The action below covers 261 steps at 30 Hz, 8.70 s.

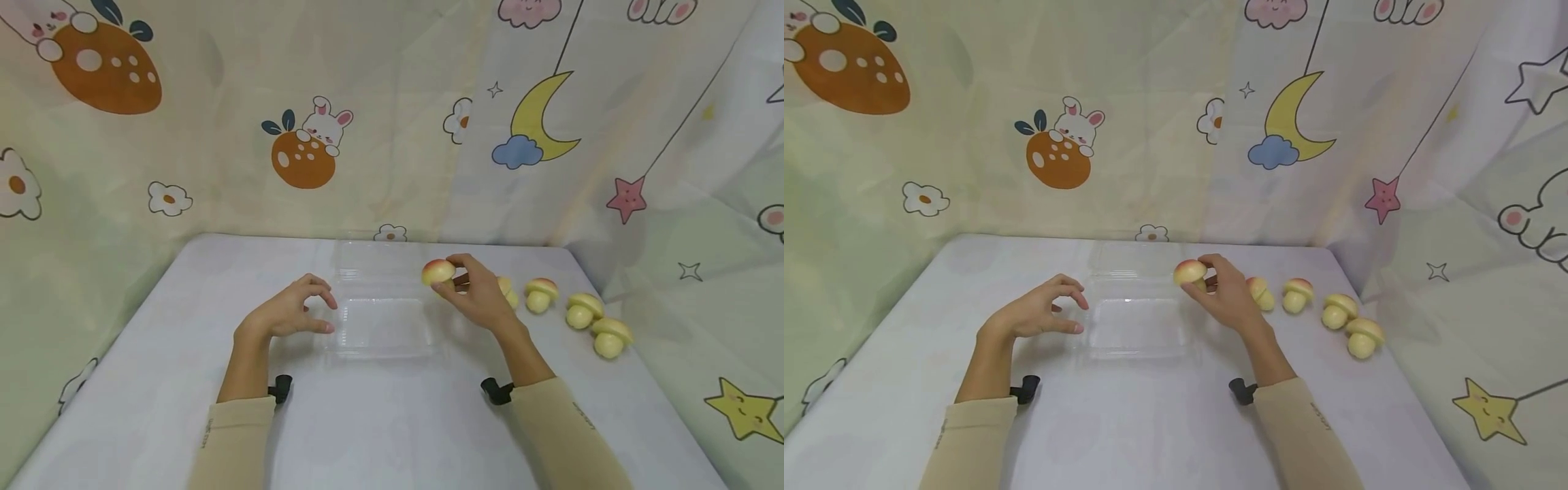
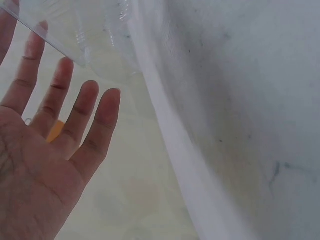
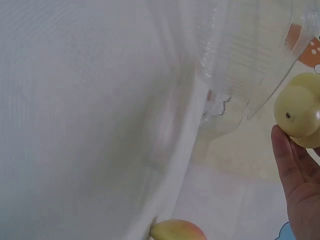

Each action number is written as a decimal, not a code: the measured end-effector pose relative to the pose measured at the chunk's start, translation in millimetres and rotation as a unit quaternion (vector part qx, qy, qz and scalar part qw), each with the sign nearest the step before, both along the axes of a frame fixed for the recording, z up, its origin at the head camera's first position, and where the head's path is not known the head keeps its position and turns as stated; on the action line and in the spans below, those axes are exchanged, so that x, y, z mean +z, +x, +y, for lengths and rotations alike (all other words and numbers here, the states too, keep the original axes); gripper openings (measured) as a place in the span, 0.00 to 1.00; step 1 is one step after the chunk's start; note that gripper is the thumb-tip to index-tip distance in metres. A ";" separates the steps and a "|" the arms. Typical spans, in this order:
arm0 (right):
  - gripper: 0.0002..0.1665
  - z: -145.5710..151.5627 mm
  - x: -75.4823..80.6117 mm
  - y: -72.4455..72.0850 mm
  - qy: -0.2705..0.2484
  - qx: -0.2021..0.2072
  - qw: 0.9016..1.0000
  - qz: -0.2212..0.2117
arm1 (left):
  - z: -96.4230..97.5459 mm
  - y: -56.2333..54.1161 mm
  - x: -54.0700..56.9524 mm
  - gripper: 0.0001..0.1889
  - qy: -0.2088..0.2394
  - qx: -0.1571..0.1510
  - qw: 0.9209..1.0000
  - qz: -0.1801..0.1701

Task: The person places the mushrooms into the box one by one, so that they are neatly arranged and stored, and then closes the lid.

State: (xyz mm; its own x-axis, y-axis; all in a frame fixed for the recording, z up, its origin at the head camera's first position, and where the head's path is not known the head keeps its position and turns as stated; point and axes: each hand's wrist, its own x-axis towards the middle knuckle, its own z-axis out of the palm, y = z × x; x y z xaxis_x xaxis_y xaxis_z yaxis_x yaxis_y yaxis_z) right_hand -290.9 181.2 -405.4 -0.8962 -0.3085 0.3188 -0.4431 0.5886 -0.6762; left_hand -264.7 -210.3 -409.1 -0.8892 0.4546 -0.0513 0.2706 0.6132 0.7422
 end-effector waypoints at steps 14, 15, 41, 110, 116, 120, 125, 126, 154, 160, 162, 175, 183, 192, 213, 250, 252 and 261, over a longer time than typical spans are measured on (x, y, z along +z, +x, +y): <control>0.32 -21.7 -4.2 -3.6 -0.024 0.014 0.999 -0.042 | 0.9 -1.6 -3.8 0.21 0.007 0.009 1.000 -0.015; 0.32 -23.7 -3.4 -4.0 -0.026 0.017 0.999 -0.044 | 0.6 -1.4 -3.9 0.21 0.007 0.011 1.000 -0.016; 0.29 -65.3 -0.4 -11.5 -0.006 0.049 0.996 -0.079 | 0.6 -2.0 -3.7 0.20 -0.003 0.016 1.000 0.003; 0.30 -134.3 -18.6 -20.3 0.043 0.129 0.980 -0.145 | 2.2 -1.4 -2.3 0.20 -0.002 0.010 1.000 -0.002; 0.31 -137.7 -20.4 -18.8 0.041 0.133 0.980 -0.145 | -0.7 -1.8 -1.8 0.19 -0.005 0.011 1.000 0.002; 0.30 -136.9 -23.0 -17.7 0.049 0.122 0.980 -0.147 | 1.0 -2.5 -2.2 0.21 -0.006 0.007 1.000 0.003; 0.31 -137.2 -26.6 -18.0 0.060 0.120 0.980 -0.149 | 2.7 -1.9 -3.5 0.21 -0.012 0.011 1.000 0.005; 0.32 -137.6 -26.6 -17.9 0.062 0.120 0.980 -0.148 | 2.7 -1.4 -3.4 0.21 -0.014 0.010 1.000 0.007; 0.35 -137.9 -26.6 -17.6 0.096 0.058 0.979 -0.168 | 6.7 -0.6 0.0 0.18 -0.020 0.026 0.999 -0.007; 0.36 -133.5 -23.4 -17.4 0.108 0.058 0.978 -0.170 | 6.0 -1.0 0.3 0.17 -0.023 0.027 0.999 -0.006; 0.36 -131.7 -21.2 -17.2 0.118 0.056 0.977 -0.171 | 5.7 -1.2 -0.2 0.17 -0.022 0.029 0.999 -0.010; 0.37 -112.1 -3.6 -10.7 0.141 0.076 0.978 -0.137 | 5.5 -2.1 -2.7 0.18 -0.018 0.032 0.999 -0.010; 0.35 -103.1 1.6 -4.9 0.117 0.085 0.985 -0.097 | 4.2 -1.8 -1.2 0.20 -0.021 0.025 0.999 -0.004; 0.32 -89.2 14.0 2.7 0.098 0.082 0.989 -0.078 | 4.7 -1.6 -0.3 0.21 -0.022 0.023 0.999 -0.006; 0.33 -31.8 20.2 4.4 0.103 0.043 0.994 0.007 | 5.1 -2.0 -1.8 0.21 -0.022 0.025 0.999 -0.007; 0.37 65.4 -3.1 -2.3 0.118 -0.023 0.993 0.012 | 1.6 -2.2 -3.9 0.22 -0.007 0.018 1.000 -0.002; 0.37 68.7 -4.3 -1.0 0.124 -0.026 0.992 0.014 | 2.6 -3.1 -5.3 0.22 -0.005 0.014 1.000 -0.003; 0.38 76.9 -9.0 0.6 0.143 -0.026 0.989 0.037 | 2.5 -2.5 -3.9 0.22 -0.015 0.021 1.000 -0.011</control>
